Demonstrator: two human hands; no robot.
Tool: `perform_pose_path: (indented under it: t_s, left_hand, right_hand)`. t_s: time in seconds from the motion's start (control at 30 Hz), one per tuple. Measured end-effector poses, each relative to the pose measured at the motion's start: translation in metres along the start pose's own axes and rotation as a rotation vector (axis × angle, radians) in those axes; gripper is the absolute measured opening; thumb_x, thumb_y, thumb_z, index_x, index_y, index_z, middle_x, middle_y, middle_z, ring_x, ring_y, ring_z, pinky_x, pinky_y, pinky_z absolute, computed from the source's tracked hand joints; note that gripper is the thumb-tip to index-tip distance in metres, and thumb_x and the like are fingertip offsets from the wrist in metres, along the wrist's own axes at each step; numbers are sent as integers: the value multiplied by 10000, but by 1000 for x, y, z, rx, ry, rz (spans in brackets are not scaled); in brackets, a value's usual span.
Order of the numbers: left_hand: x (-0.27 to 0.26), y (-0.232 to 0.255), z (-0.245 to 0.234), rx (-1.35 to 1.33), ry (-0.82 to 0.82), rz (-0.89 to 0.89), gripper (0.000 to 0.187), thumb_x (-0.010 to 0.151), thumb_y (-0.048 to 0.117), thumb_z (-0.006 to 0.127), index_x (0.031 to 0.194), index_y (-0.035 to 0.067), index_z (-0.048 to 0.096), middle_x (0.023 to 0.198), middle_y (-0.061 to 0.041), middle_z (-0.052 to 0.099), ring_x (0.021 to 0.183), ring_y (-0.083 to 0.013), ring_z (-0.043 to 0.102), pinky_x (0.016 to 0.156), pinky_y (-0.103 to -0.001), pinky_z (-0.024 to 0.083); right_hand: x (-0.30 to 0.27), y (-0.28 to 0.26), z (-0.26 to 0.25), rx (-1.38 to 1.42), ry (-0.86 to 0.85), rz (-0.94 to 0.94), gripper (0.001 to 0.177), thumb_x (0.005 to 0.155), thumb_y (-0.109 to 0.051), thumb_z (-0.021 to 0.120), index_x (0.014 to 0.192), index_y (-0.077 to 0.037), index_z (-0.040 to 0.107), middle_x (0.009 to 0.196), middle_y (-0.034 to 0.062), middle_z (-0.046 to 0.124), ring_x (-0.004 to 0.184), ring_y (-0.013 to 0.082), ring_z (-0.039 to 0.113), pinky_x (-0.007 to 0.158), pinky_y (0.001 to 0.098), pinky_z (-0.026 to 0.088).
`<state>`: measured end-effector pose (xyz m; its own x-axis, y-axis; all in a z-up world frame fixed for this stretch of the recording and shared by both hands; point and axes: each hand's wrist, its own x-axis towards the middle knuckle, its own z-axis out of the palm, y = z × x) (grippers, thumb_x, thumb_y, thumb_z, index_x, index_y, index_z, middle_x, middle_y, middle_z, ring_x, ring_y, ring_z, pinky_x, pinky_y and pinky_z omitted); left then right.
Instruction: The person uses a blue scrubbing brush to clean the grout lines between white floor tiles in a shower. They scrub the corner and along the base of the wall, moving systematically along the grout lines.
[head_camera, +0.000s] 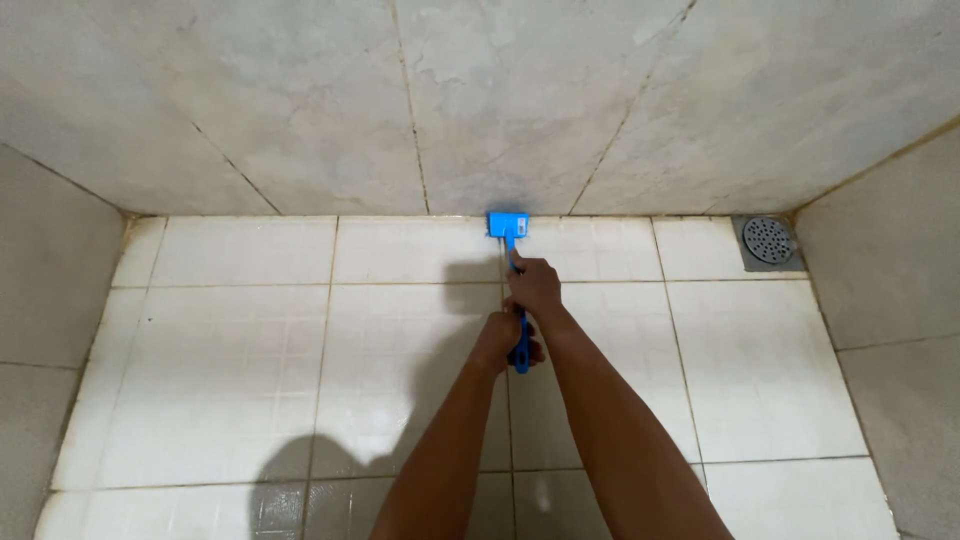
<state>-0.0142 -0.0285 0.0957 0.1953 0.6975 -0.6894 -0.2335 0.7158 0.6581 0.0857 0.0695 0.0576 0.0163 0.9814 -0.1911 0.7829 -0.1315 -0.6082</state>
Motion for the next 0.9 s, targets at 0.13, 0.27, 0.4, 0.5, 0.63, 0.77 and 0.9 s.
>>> perform_pose_path:
  t_s: [0.13,0.27,0.4,0.5,0.63,0.77,0.9]
  left_hand:
    - [-11,4,5,0,19,8,557,1067,485,330,1090,-37,524,792,-183,626,512,-305,671,445,-448,562]
    - [-13,1,10,-38,35,-2,547,1066,496,341,1137,-15,522,826,-153,597,519,-292,660,457,-460,577]
    - [-8,-12,14,-40,56,-39,596,1066,548,355,1065,-25,520,790,-149,584,514,-296,644,445,-459,552]
    - [-11,-29,13,-36,41,-20,613,1059,553,377,993,-39,522,745,-157,587,506,-311,642,433,-463,540]
    - [-30,-35,19,-18,43,-17,602,1058,541,400,967,-40,532,730,-159,597,512,-304,643,442,-463,556]
    - [-43,-44,23,11,59,-58,675,1054,592,342,935,-40,548,696,-170,613,500,-302,653,438,-443,550]
    - [-46,-57,21,27,74,-71,711,1043,620,324,900,-37,555,646,-178,620,481,-313,662,429,-437,542]
  right_hand:
    - [-2,-5,-6,33,-35,55,446,896,-402,680,1333,-314,688,1105,122,764,1026,328,724,890,432,572]
    - [-7,-1,-6,53,-37,84,457,878,-411,708,1325,-320,690,1129,111,760,1047,321,717,895,426,563]
    - [-12,13,1,68,-15,73,443,883,-430,724,1309,-312,710,1113,118,769,1035,320,731,895,422,567]
    - [-25,14,-2,90,-17,78,443,872,-423,725,1298,-307,712,1085,115,778,1011,312,743,882,421,576]
    - [-43,17,-5,76,-9,76,440,865,-405,722,1294,-309,711,1075,121,768,996,327,731,866,432,575]
    - [-59,21,-5,41,-30,90,384,898,-427,715,1250,-280,749,1046,135,782,987,328,741,882,427,580]
    - [-75,18,-8,59,-48,120,368,914,-418,699,1246,-267,746,1027,129,794,982,316,754,881,424,587]
